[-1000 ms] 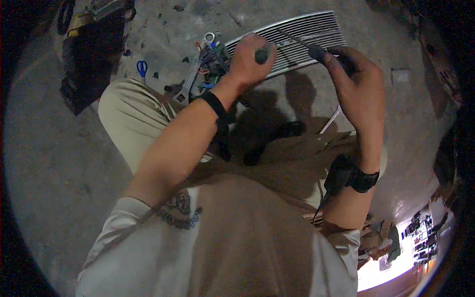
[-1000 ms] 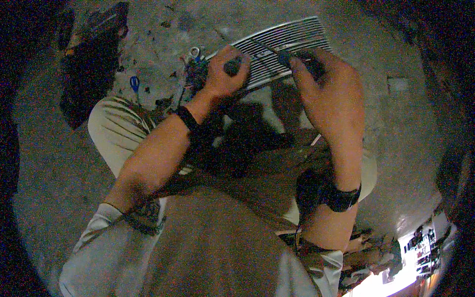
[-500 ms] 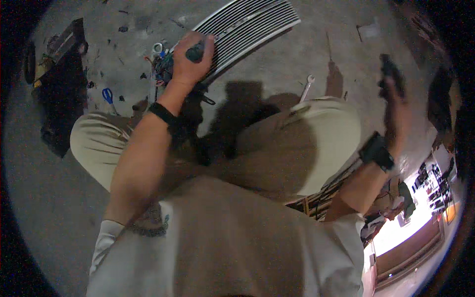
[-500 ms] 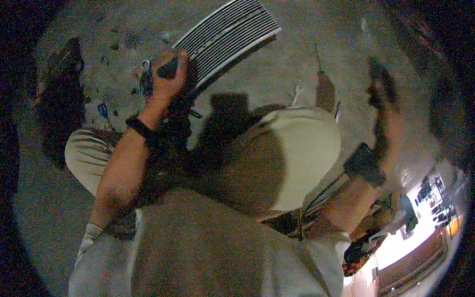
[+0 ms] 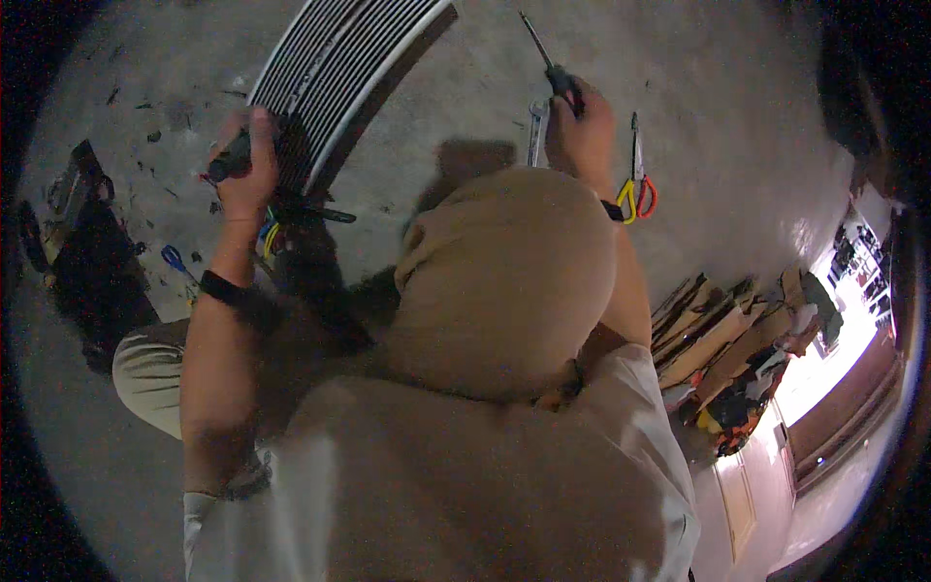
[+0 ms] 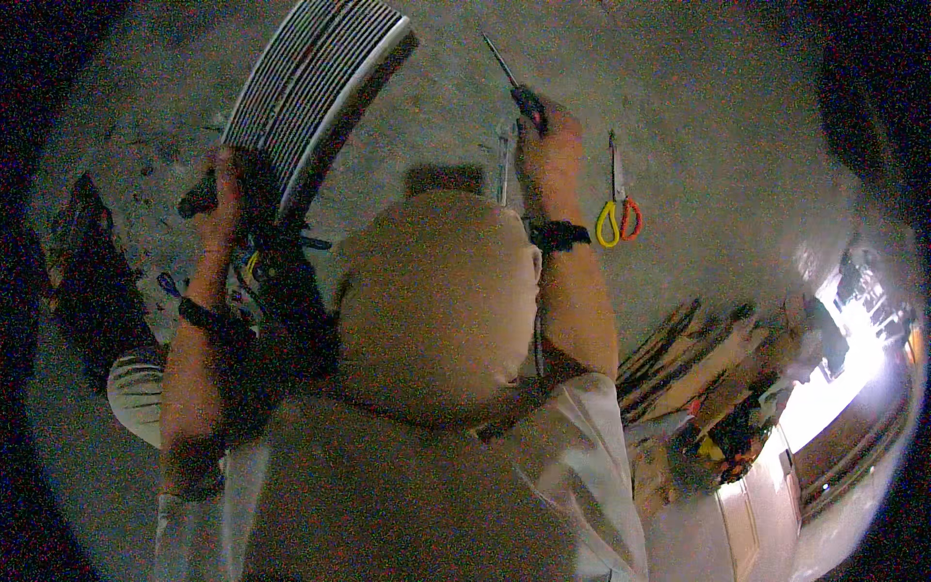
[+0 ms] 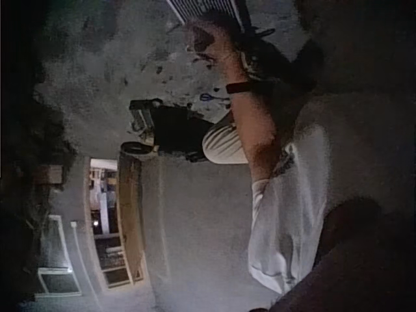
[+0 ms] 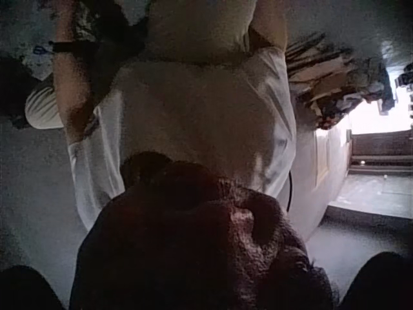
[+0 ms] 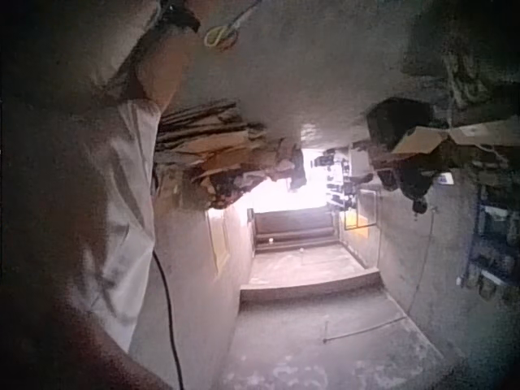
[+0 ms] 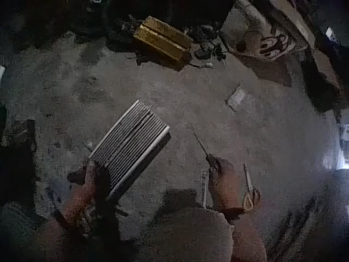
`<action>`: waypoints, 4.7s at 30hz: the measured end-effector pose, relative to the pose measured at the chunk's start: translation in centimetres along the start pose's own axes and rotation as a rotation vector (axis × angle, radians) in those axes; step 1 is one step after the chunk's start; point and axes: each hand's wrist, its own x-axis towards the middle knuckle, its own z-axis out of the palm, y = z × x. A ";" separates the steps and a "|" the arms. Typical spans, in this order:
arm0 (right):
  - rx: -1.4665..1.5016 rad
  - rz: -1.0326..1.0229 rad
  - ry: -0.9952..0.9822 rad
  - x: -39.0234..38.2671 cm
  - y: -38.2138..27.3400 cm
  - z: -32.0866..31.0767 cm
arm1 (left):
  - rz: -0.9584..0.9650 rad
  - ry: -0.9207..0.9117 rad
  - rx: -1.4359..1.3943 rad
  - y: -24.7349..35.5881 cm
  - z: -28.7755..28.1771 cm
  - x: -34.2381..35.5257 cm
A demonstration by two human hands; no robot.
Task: Repairing an electronic component, likely a car amplifier, on a workshop floor.
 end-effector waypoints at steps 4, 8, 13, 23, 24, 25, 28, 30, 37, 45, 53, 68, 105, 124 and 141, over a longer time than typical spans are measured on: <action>-0.050 -0.108 0.058 0.6 0.0 0.7 | 0.052 -0.034 0.014 -0.1 -0.5 0.2; -0.298 -0.258 0.097 0.0 2.1 0.7 | 0.142 -0.064 0.105 1.1 0.3 0.5; -0.332 -0.382 0.245 -1.3 -3.0 2.3 | 0.169 -0.060 0.271 -1.3 -1.3 1.4; -0.019 -0.437 0.098 0.1 -5.9 3.1 | 0.171 0.011 0.056 3.1 -1.1 -0.2; -0.014 -0.409 0.075 0.6 -5.8 2.5 | 0.178 0.018 0.041 3.3 -0.7 0.2; -0.024 -0.417 0.083 1.3 -5.7 2.0 | 0.226 0.007 -0.032 3.4 -0.4 0.8; -0.041 -0.491 0.059 2.9 -6.0 1.9 | 0.205 0.009 -0.140 3.3 0.0 0.7; 0.028 -0.480 -0.097 2.8 -7.3 2.9 | 0.130 0.028 -0.174 2.5 -0.1 0.4; -0.052 -0.580 -0.162 -0.1 -6.4 4.1 | 0.352 0.135 -0.228 1.7 0.9 0.9; 0.094 -0.767 -0.340 -9.0 -7.3 6.5 | 0.225 0.102 -0.169 1.1 1.1 0.2; -0.214 -0.936 -0.541 -1.2 -6.2 1.1 | 0.145 -0.012 -0.114 1.6 1.5 -0.1; -0.191 -0.994 -0.520 5.5 -22.9 -1.0 | 0.077 -0.027 -0.135 3.1 -1.3 -1.2; -0.202 -1.135 -1.406 -10.7 -20.0 12.2 | 0.204 0.316 -0.069 3.7 -1.7 -3.3; 0.063 -1.257 -1.343 -11.8 -23.8 11.5 | -0.159 -0.391 -0.088 0.5 1.6 -4.6; 0.291 -1.280 -1.284 -12.6 -25.5 11.6 | -0.344 0.067 -0.336 3.8 -4.5 0.1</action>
